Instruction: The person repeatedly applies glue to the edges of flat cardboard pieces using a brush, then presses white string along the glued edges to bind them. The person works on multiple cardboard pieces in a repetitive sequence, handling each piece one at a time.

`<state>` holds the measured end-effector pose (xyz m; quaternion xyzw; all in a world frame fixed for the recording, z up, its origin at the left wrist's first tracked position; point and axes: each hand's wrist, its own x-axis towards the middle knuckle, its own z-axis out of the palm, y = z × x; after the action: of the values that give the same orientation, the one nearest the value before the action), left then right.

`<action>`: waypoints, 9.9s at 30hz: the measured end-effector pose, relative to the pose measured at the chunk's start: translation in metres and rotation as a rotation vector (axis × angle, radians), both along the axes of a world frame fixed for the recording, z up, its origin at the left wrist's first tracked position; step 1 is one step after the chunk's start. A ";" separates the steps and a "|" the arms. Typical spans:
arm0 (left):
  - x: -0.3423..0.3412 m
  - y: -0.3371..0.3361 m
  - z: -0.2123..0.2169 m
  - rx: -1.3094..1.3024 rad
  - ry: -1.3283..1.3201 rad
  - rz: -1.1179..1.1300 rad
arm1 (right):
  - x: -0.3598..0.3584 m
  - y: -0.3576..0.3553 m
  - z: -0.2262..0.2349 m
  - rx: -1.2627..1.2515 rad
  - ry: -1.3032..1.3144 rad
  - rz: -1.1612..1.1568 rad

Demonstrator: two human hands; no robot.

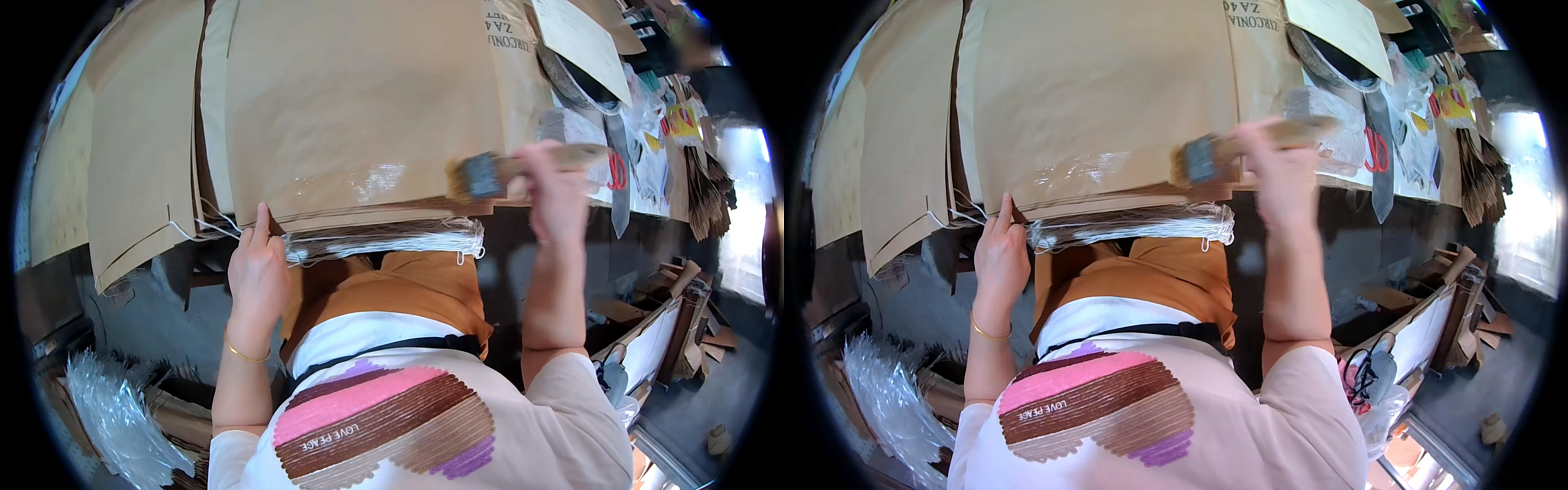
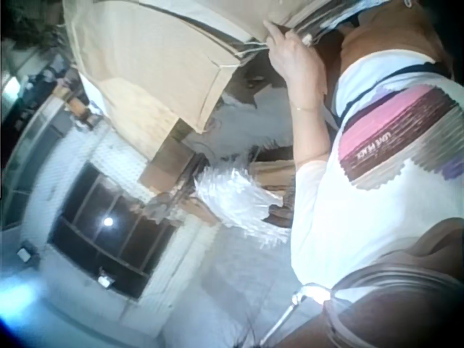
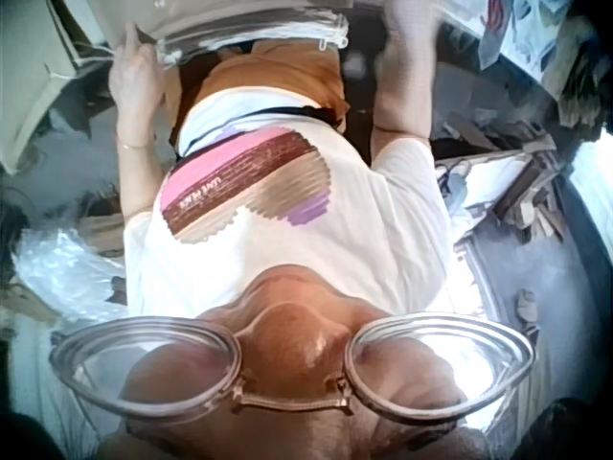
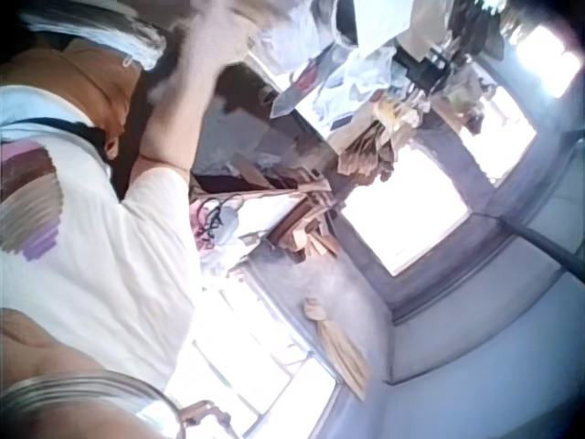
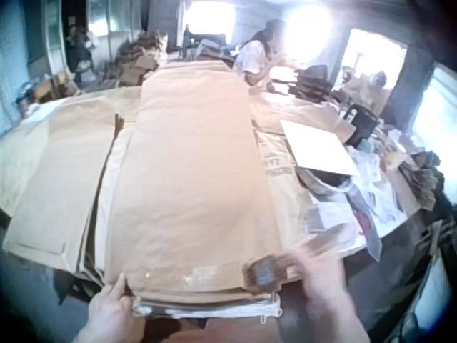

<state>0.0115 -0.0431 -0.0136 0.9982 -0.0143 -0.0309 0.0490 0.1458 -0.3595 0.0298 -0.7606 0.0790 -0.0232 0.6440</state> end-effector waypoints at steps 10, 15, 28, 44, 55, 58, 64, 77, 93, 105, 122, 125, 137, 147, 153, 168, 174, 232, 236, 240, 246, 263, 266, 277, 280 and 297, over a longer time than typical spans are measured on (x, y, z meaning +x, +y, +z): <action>-0.010 0.000 0.013 -0.393 -0.174 -0.038 | 0.020 -0.160 -0.034 -1.286 -0.568 0.058; -0.032 -0.017 0.079 -1.015 -0.016 0.004 | -0.054 -0.048 -0.032 -0.663 -0.494 0.494; 0.020 0.036 0.054 -0.635 -0.357 0.014 | -0.023 -0.049 -0.008 -0.241 -0.158 0.581; 0.040 0.018 -0.006 0.010 -0.573 -0.010 | 0.009 -0.048 -0.065 0.248 0.371 0.508; 0.029 0.027 -0.028 -0.360 -0.353 -0.196 | -0.012 -0.004 -0.076 -0.466 -0.435 0.189; 0.030 0.031 -0.027 -0.312 -0.389 -0.202 | -0.010 -0.007 -0.075 -0.592 -0.686 0.430; 0.031 0.031 0.006 -0.539 -0.173 -0.162 | 0.009 -0.016 -0.077 -0.356 -0.197 0.601; 0.061 0.016 -0.022 -0.153 -0.163 0.321 | 0.009 0.018 -0.085 -1.094 -0.215 0.341; 0.033 0.013 -0.032 -0.028 -0.149 0.116 | -0.023 0.013 -0.089 -0.987 -0.330 0.202; 0.021 0.030 -0.001 -0.733 -0.347 0.548 | -0.016 -0.024 -0.015 0.514 0.160 0.159; -0.088 0.255 0.038 -0.498 -0.781 0.791 | -0.013 0.237 -0.090 -0.004 -0.292 0.698; -0.096 0.353 0.047 -0.525 -0.674 0.839 | -0.019 0.311 -0.043 0.238 0.311 0.906; -0.080 0.391 0.007 0.327 -0.601 0.972 | -0.042 0.155 -0.008 -0.160 -0.066 1.558; -0.047 0.031 -0.034 -0.489 -0.302 -0.173 | 0.017 -0.128 -0.015 -1.554 -0.088 0.193; -0.026 -0.006 -0.114 -0.266 -0.104 -0.279 | 0.016 -0.154 -0.019 -1.405 -0.459 0.167; -0.052 0.000 -0.031 -0.155 -0.410 -0.009 | -0.050 0.154 -0.012 0.062 -0.218 0.386; -0.011 0.011 -0.022 -0.011 -0.265 -0.061 | -0.036 0.194 -0.039 -0.167 -0.341 0.480; -0.051 -0.021 0.038 -1.416 0.256 0.276 | -0.031 -0.086 -0.037 -0.950 -0.538 0.270; -0.038 -0.034 0.082 -1.149 0.001 0.070 | -0.102 0.033 -0.046 -0.096 -0.265 0.951; -0.029 -0.003 0.104 -0.616 -0.222 -0.108 | -0.093 0.001 -0.035 0.030 -0.229 0.860; 0.018 0.028 0.055 -0.611 -0.313 -0.006 | -0.026 -0.047 -0.006 -0.377 -0.054 0.502; 0.038 0.019 -0.014 -0.041 -0.536 0.108 | 0.006 -0.039 -0.067 0.045 0.258 0.496; 0.035 0.019 -0.024 -0.041 -0.586 -0.052 | -0.001 -0.033 -0.087 -0.259 0.109 0.354; 0.029 0.033 -0.007 -0.373 -0.227 -0.219 | -0.001 -0.010 -0.078 -0.575 -0.533 0.603; 0.031 0.037 0.006 -0.572 -0.068 -0.134 | 0.011 -0.013 -0.076 -0.302 -0.099 0.559; 0.048 -0.020 -0.025 -0.119 -0.439 -0.160 | -0.021 0.081 -0.095 -0.930 -0.632 0.367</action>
<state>0.0592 -0.0629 -0.0390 0.9721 -0.1054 0.1839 0.1007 0.1251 -0.2786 -0.0656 -0.9204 -0.2681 -0.1689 0.2289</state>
